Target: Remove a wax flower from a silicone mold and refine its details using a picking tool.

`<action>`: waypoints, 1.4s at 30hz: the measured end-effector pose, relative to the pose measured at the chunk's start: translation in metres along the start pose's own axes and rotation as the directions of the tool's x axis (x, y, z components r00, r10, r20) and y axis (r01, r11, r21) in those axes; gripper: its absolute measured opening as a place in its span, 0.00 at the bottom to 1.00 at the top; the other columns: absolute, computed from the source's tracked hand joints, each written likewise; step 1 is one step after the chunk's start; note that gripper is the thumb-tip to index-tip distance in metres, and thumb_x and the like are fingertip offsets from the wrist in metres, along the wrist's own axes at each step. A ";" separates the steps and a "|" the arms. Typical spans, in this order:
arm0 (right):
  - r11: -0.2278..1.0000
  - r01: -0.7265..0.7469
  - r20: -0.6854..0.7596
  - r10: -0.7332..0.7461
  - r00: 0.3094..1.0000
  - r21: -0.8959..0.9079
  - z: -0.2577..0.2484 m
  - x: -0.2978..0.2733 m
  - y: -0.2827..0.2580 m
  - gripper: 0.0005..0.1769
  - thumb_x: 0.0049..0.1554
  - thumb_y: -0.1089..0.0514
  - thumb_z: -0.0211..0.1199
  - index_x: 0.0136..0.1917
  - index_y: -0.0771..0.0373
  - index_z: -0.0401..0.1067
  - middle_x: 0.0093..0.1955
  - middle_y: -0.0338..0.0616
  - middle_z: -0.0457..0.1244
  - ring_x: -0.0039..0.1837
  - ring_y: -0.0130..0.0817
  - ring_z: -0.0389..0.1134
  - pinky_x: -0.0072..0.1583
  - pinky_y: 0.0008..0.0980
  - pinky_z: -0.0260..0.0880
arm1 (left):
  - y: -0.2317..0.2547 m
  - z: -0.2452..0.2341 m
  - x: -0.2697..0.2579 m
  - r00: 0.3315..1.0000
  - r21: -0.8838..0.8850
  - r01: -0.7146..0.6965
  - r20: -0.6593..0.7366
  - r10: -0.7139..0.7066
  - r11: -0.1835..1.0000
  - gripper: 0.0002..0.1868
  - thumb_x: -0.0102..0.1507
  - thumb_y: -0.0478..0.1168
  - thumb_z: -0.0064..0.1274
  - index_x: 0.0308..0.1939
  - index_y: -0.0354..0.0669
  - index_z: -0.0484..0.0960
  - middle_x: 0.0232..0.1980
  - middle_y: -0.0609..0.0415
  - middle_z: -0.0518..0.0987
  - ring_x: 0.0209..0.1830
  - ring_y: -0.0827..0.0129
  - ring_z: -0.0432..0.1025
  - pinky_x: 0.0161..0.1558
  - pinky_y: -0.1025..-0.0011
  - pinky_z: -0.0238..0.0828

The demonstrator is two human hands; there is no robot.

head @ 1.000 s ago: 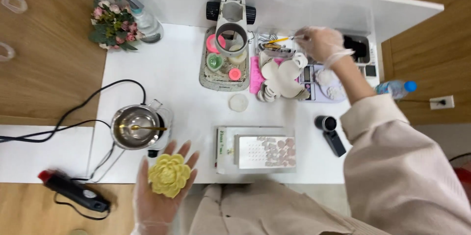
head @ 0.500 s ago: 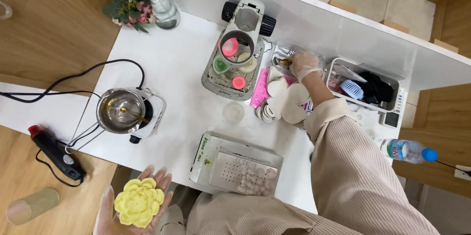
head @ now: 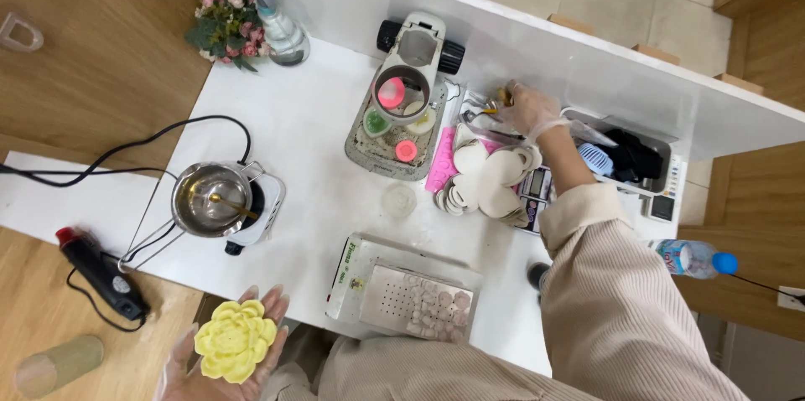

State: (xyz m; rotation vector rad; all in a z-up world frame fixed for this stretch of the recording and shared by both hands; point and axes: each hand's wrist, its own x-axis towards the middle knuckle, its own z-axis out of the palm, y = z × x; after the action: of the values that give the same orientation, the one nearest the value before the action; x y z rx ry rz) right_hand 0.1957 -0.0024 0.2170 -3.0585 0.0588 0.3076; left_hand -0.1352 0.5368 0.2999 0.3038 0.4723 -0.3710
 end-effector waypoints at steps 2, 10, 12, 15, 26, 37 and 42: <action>0.996 -0.004 -0.101 0.013 0.995 0.085 -0.011 -0.024 0.002 0.23 0.60 0.44 0.60 0.61 0.60 0.69 0.51 0.60 0.69 0.53 0.59 0.70 0.54 0.52 0.70 | 0.015 -0.032 0.012 1.000 -0.011 0.023 0.000 -0.023 1.000 0.40 0.67 0.63 0.30 0.75 0.42 0.57 0.78 0.35 0.59 0.79 0.48 0.53 0.69 0.46 0.58; 0.978 0.107 -0.616 0.027 0.787 0.180 -0.100 -0.161 -0.038 0.15 0.59 0.49 0.64 0.54 0.57 0.71 0.41 0.52 0.69 0.44 0.54 0.71 0.46 0.50 0.70 | 0.072 -0.068 0.087 0.967 -0.033 0.011 0.253 -0.002 0.999 0.37 0.66 0.62 0.33 0.68 0.37 0.55 0.70 0.37 0.55 0.69 0.42 0.50 0.63 0.45 0.47; 0.888 -0.087 -0.645 0.393 0.655 0.452 -0.119 -0.211 -0.054 0.13 0.63 0.53 0.67 0.58 0.59 0.72 0.36 0.44 0.66 0.35 0.37 0.66 0.40 0.36 0.66 | 0.098 -0.117 0.127 0.819 -0.144 0.132 0.573 -0.026 0.981 0.40 0.73 0.66 0.35 0.76 0.40 0.52 0.81 0.40 0.55 0.78 0.38 0.49 0.76 0.37 0.46; 0.761 0.473 -0.886 0.294 0.358 0.444 -0.132 -0.267 -0.084 0.07 0.79 0.60 0.57 0.57 0.63 0.65 0.48 0.44 0.68 0.49 0.28 0.72 0.50 0.26 0.75 | 0.127 -0.130 0.157 0.750 -0.033 0.251 0.639 -0.173 0.967 0.41 0.68 0.64 0.37 0.75 0.40 0.53 0.81 0.38 0.55 0.78 0.44 0.49 0.75 0.40 0.44; 0.159 0.674 -0.557 0.711 0.430 0.722 -0.131 -0.314 -0.362 0.07 0.67 0.62 0.51 0.56 0.65 0.68 0.50 0.50 0.67 0.47 0.34 0.69 0.52 0.36 0.71 | 0.177 -0.036 0.184 0.899 0.091 0.438 -0.023 -0.438 0.894 0.35 0.63 0.55 0.34 0.71 0.43 0.66 0.71 0.37 0.68 0.71 0.45 0.61 0.68 0.42 0.57; -0.023 0.441 -0.394 0.410 0.823 0.897 -0.110 -0.311 -0.503 0.17 0.71 0.53 0.43 0.58 0.69 0.64 0.50 0.50 0.64 0.49 0.36 0.70 0.54 0.38 0.73 | 0.198 0.055 0.072 0.973 0.090 0.229 -0.015 -0.229 0.969 0.29 0.71 0.56 0.32 0.66 0.41 0.72 0.64 0.44 0.77 0.62 0.52 0.73 0.60 0.56 0.71; 0.225 0.594 -0.633 0.356 0.687 0.772 -0.077 -0.323 -0.508 0.15 0.73 0.55 0.45 0.62 0.70 0.62 0.57 0.51 0.65 0.53 0.36 0.70 0.59 0.37 0.75 | 0.196 0.042 0.075 0.915 0.058 0.263 0.301 -0.268 0.963 0.29 0.73 0.52 0.32 0.70 0.35 0.67 0.71 0.41 0.71 0.70 0.50 0.68 0.63 0.58 0.71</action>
State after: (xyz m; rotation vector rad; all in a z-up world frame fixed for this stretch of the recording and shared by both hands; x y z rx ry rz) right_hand -0.0831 0.5087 0.3891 -1.5913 0.0014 -0.7536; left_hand 0.0238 0.6752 0.3374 0.1917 0.2027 -0.6768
